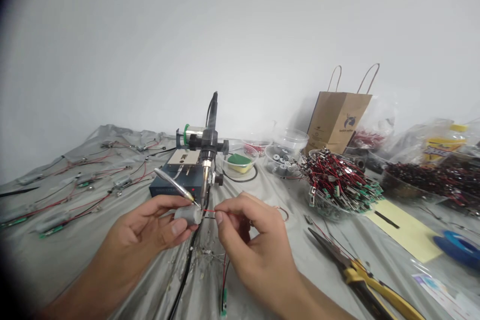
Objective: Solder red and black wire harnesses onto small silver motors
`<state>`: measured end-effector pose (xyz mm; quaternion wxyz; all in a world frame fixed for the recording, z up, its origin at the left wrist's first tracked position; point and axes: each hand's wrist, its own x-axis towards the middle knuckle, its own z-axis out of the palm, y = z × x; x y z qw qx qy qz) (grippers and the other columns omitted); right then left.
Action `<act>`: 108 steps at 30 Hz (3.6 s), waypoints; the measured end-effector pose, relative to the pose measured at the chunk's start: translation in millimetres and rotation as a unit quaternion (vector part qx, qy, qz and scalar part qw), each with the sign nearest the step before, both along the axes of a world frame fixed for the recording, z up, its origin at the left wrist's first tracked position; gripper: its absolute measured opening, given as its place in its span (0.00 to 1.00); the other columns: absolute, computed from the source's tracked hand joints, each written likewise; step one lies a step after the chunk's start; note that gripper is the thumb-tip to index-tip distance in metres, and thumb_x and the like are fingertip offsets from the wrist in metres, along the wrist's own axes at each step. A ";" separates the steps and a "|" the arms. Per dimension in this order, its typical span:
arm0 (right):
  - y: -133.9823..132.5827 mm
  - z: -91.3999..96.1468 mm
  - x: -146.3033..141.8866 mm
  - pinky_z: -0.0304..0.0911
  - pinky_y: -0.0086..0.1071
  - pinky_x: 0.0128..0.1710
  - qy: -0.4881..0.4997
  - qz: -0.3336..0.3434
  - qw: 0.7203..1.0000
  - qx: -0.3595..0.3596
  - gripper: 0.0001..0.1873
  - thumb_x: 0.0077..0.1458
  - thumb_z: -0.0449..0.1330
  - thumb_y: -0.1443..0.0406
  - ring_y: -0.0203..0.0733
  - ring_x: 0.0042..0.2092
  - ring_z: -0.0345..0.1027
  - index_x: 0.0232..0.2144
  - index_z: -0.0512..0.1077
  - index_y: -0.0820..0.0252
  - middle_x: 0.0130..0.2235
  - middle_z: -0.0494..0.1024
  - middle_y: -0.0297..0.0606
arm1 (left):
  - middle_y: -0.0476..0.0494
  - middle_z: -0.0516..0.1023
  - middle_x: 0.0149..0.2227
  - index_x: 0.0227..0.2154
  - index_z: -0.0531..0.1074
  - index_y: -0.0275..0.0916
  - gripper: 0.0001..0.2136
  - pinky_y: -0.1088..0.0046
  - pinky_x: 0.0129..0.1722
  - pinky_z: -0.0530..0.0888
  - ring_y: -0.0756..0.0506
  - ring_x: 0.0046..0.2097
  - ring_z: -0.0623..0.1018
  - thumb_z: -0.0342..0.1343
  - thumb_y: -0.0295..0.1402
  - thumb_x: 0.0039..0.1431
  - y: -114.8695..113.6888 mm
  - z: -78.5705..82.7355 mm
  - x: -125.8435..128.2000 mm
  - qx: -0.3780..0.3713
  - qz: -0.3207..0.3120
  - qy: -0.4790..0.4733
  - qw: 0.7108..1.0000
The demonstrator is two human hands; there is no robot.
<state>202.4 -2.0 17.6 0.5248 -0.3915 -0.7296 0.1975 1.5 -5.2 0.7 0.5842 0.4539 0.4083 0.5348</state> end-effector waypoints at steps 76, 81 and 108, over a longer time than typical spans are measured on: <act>0.3 -0.7 -2.1 0.60 0.27 0.26 -0.007 0.000 1.000 0.001 0.07 0.64 0.62 0.67 0.34 0.26 0.64 0.34 0.80 0.57 0.25 0.73 0.30 | 0.51 0.86 0.31 0.43 0.81 0.45 0.14 0.76 0.40 0.79 0.48 0.36 0.82 0.72 0.40 0.55 2.7 -2.2 -0.3 0.012 -0.007 0.003 1.000; 0.2 -0.8 -2.0 0.60 0.27 0.26 -0.008 0.001 1.000 0.000 0.06 0.64 0.63 0.67 0.33 0.26 0.64 0.34 0.80 0.56 0.26 0.73 0.29 | 0.50 0.86 0.32 0.43 0.81 0.44 0.14 0.75 0.40 0.79 0.47 0.37 0.82 0.71 0.40 0.56 1.5 -2.2 -1.5 0.014 -0.007 0.017 1.000; -0.5 1.3 -1.8 0.59 0.29 0.26 -0.014 0.011 0.999 -0.031 0.08 0.64 0.62 0.66 0.35 0.26 0.62 0.32 0.79 0.59 0.25 0.72 0.31 | 0.53 0.83 0.27 0.42 0.81 0.44 0.11 0.73 0.41 0.81 0.46 0.37 0.83 0.70 0.38 0.58 -1.4 -1.1 -2.0 0.014 -0.005 0.019 1.000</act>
